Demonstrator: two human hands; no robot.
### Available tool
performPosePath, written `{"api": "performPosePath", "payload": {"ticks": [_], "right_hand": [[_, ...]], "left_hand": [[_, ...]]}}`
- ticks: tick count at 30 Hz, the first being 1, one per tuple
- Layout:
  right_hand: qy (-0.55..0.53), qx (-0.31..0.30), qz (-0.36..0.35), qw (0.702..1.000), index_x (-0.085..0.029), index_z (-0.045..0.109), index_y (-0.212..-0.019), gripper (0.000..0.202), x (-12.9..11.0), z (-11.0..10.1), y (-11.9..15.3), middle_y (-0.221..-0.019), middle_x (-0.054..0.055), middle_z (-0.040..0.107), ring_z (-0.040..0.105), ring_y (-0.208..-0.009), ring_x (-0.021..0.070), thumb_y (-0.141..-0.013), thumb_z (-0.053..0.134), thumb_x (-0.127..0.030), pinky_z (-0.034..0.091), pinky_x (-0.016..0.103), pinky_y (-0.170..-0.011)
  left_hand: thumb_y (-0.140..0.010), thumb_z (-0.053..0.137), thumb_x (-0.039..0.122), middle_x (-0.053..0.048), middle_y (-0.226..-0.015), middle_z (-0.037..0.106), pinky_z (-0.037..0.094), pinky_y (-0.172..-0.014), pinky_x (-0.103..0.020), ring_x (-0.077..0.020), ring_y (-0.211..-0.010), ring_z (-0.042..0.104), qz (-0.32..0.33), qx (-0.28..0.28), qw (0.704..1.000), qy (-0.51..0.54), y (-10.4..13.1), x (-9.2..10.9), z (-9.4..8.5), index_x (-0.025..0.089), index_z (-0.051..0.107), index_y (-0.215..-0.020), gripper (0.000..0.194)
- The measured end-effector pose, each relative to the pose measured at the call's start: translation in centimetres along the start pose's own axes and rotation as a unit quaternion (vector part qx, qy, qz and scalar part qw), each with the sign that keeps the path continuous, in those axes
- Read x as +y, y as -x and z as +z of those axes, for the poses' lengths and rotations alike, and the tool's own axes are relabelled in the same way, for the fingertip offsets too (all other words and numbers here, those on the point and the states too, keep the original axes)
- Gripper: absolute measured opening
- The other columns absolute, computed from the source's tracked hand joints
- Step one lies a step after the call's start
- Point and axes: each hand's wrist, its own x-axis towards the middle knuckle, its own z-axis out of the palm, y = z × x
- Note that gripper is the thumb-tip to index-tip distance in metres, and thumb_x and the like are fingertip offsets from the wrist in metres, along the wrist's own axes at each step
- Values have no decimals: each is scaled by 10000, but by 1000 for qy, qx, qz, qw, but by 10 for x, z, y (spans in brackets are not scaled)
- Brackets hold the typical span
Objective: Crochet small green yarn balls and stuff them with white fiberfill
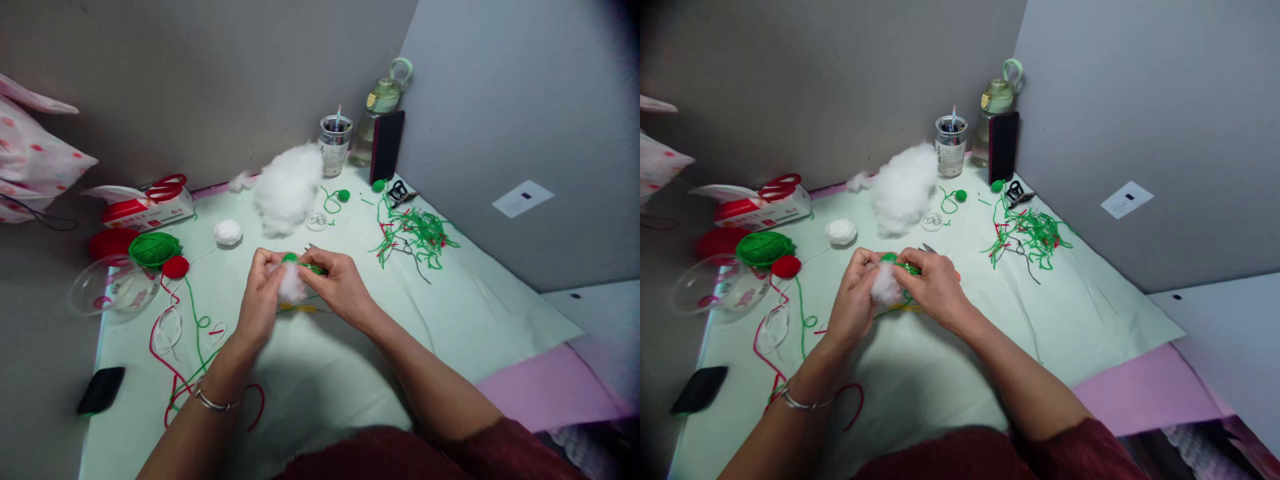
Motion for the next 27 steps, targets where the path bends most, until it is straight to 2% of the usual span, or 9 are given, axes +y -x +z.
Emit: {"api": "performPosePath", "payload": {"ticks": [4,7,10,14,18,21,24,26,27], "right_hand": [[-21,30,15,999,-203,594,-713,139,1,-2,-1,-648,-37,558,475,-641,123,-836,601,-266,339,254,-613],[-10,21,4,1000,-198,602,-721,162,-3,-6,0,-668,-29,574,480,-651,124,-861,612,-280,341,264,-628],[-7,-33,-8,999,-195,614,-756,197,-10,-7,4,-676,-31,562,460,-643,120,-917,595,-306,327,272,-626],[-27,-91,-33,995,-198,606,-764,229,-16,-3,9,-644,-53,477,391,-601,107,-966,562,-295,289,270,-586],[-27,-45,-52,997,-203,665,-786,208,-13,-6,5,-724,-15,603,507,-696,139,-962,630,-309,392,287,-673],[-7,36,-106,994,-219,707,-773,144,-10,-14,1,-936,51,703,610,-952,203,-908,721,-267,455,345,-858],[-156,23,-113,981,-218,661,-734,179,-12,-20,-1,-1098,66,726,645,-1082,215,-895,728,-257,490,356,-917],[-285,-24,-68,956,-218,600,-751,199,-14,-21,-1,-1057,50,727,680,-859,168,-919,678,-291,517,315,-741],[-322,-39,-41,945,-223,573,-780,184,-14,-20,0,-1016,35,723,638,-699,133,-920,661,-303,484,289,-624]], "left_hand": [[-891,785,355,-7,-1057,688,546,-699,-239,-133,-813,650,4,-45,999,-24,0,6,-5,224,568,-939,259],[-849,823,370,-15,-1057,698,540,-668,-265,-145,-771,652,18,-68,995,-65,-3,10,-10,226,552,-927,316],[-821,838,350,-2,-946,701,494,-635,-252,-138,-720,621,40,-41,995,-87,-7,9,-12,219,546,-870,323],[-805,850,292,20,-885,701,501,-785,-271,-149,-820,633,83,16,992,-88,-9,0,-7,227,510,-832,347],[-849,823,341,19,-905,698,523,-765,-281,-145,-788,649,83,32,994,-68,-9,-6,-6,236,509,-882,333],[-866,807,374,16,-952,710,518,-630,-258,-120,-660,637,59,19,997,-45,-9,-7,-8,244,486,-917,351],[-849,817,345,16,-978,721,476,-534,-219,-98,-596,615,45,16,998,-27,-9,-7,-9,247,485,-930,355],[-843,808,310,30,-919,716,451,-505,-203,-88,-561,590,38,21,999,-19,-9,-5,-8,244,500,-920,324],[-843,797,294,40,-873,707,434,-489,-198,-83,-533,568,35,23,999,-15,-8,-4,-7,242,507,-909,302]]}}
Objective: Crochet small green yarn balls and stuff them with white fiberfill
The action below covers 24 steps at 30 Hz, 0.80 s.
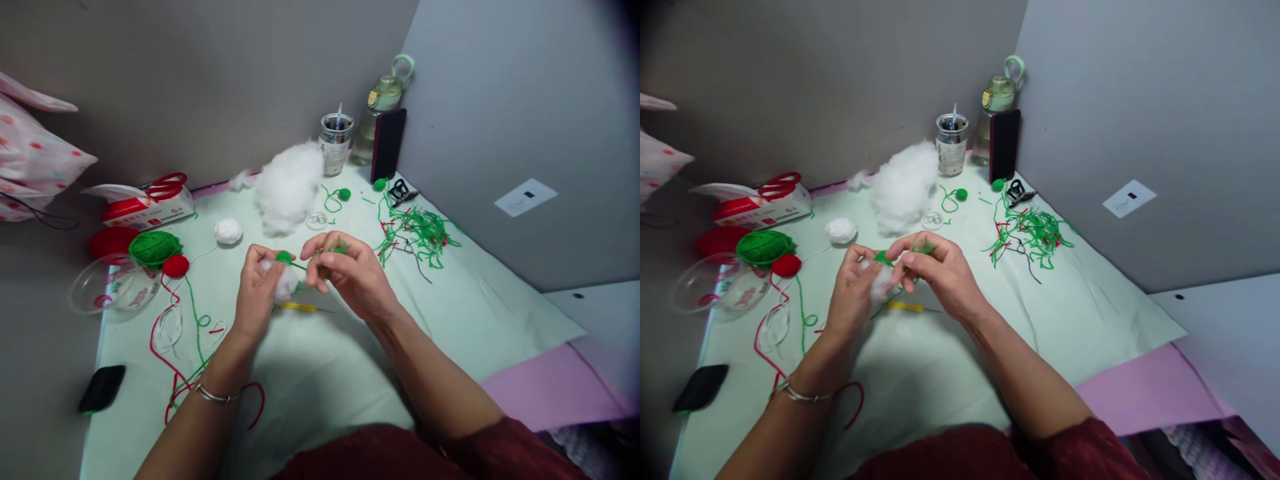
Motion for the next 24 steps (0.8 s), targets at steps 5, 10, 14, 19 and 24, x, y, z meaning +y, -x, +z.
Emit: {"api": "performPosePath", "payload": {"ticks": [5,10,14,19,24], "right_hand": [[212,38,-2,976,-243,554,-1005,166,7,4,2,-991,0,698,463,-582,94,-890,674,-233,391,271,-575],[396,-29,-80,914,-222,611,-840,107,19,7,3,-797,17,656,540,-786,177,-946,615,-215,412,309,-727],[392,0,-56,918,-214,595,-764,200,21,8,2,-692,-15,563,489,-697,152,-961,594,-242,365,291,-676],[350,44,1,936,-206,585,-734,167,16,4,1,-646,-54,481,406,-616,110,-891,622,-247,304,270,-601],[328,48,7,943,-199,606,-735,226,12,1,0,-622,-63,443,376,-604,105,-920,637,-326,291,277,-597]], "left_hand": [[-839,745,261,44,-772,692,406,-481,-195,-91,-513,555,-18,9,1000,19,3,11,5,231,523,-849,225],[-839,750,254,56,-758,669,422,-528,-193,-94,-562,568,-19,8,999,28,4,10,7,238,514,-860,237],[-868,751,276,59,-784,643,444,-565,-200,-88,-578,542,-31,-15,999,25,7,3,9,236,511,-859,244],[-930,707,346,22,-875,659,454,-585,-211,-106,-656,570,-49,-58,997,21,10,4,9,227,549,-892,201],[-826,843,361,-13,-1007,698,497,-632,-233,-128,-735,627,-45,-97,994,4,4,13,1,222,560,-893,323]]}}
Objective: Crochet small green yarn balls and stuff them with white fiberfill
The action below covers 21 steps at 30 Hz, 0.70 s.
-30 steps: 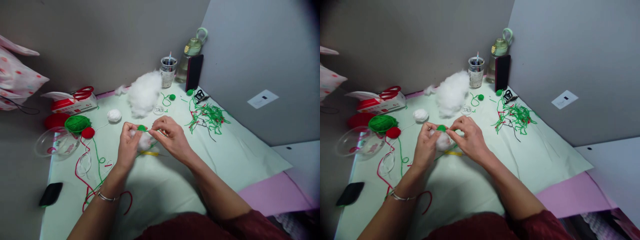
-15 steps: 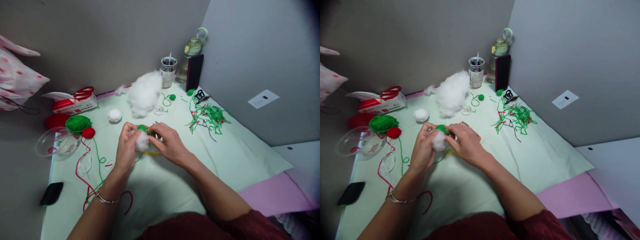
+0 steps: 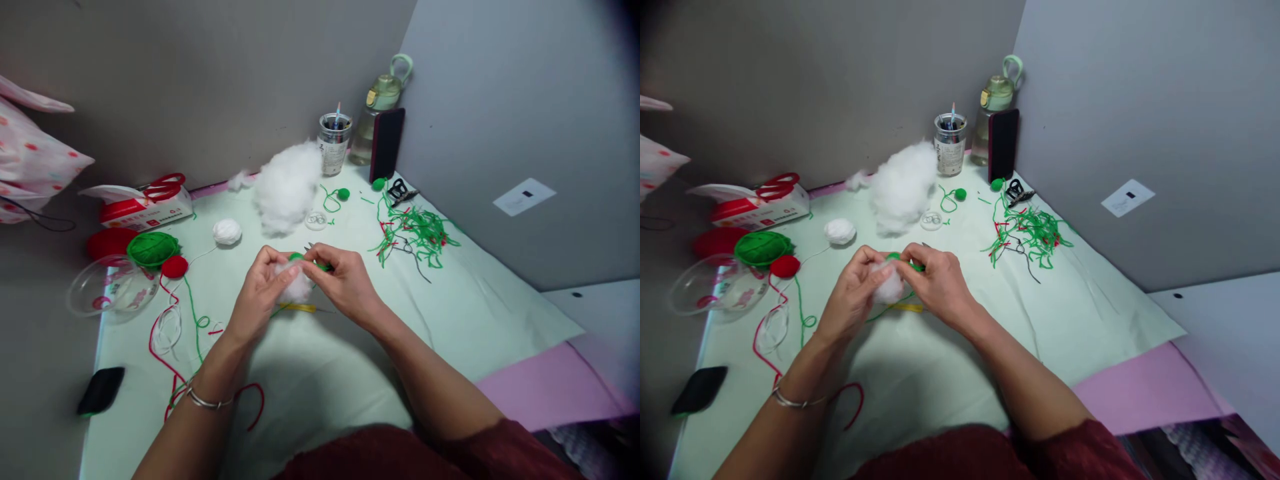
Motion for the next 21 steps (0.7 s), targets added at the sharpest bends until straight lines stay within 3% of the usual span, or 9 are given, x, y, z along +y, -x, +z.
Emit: {"api": "performPosePath", "payload": {"ticks": [4,11,15,18,21], "right_hand": [[-38,-40,3,998,-196,616,-750,291,-6,1,2,-652,-43,513,425,-636,117,-968,607,-389,326,278,-624],[-55,-96,-17,994,-198,601,-725,290,-9,10,8,-623,-59,479,395,-591,106,-985,616,-325,309,274,-583],[35,-28,-95,994,-214,710,-811,178,-2,0,3,-889,35,677,593,-861,184,-967,680,-296,445,331,-801],[60,45,-150,986,-243,724,-810,128,-2,-7,0,-1150,85,724,603,-1100,248,-931,744,-279,458,422,-985],[-50,11,-147,988,-245,677,-775,169,-5,-8,1,-1212,75,732,613,-1198,253,-923,751,-275,456,457,-1073]], "left_hand": [[-793,863,389,-21,-955,714,481,-597,-247,-137,-685,615,12,6,1000,-21,-3,0,-4,221,547,-853,363],[-815,842,306,26,-839,672,470,-719,-238,-134,-763,604,66,96,992,-51,-4,-12,-2,225,511,-820,341],[-862,780,334,17,-872,693,483,-687,-256,-136,-708,616,54,99,993,-41,-7,-14,-4,233,485,-862,311],[-854,786,358,2,-944,710,494,-690,-268,-139,-719,634,52,98,993,-38,-7,-14,-4,239,472,-883,337],[-822,828,347,-1,-959,698,485,-729,-261,-150,-807,649,58,111,991,-54,-6,-12,-2,237,488,-872,361]]}}
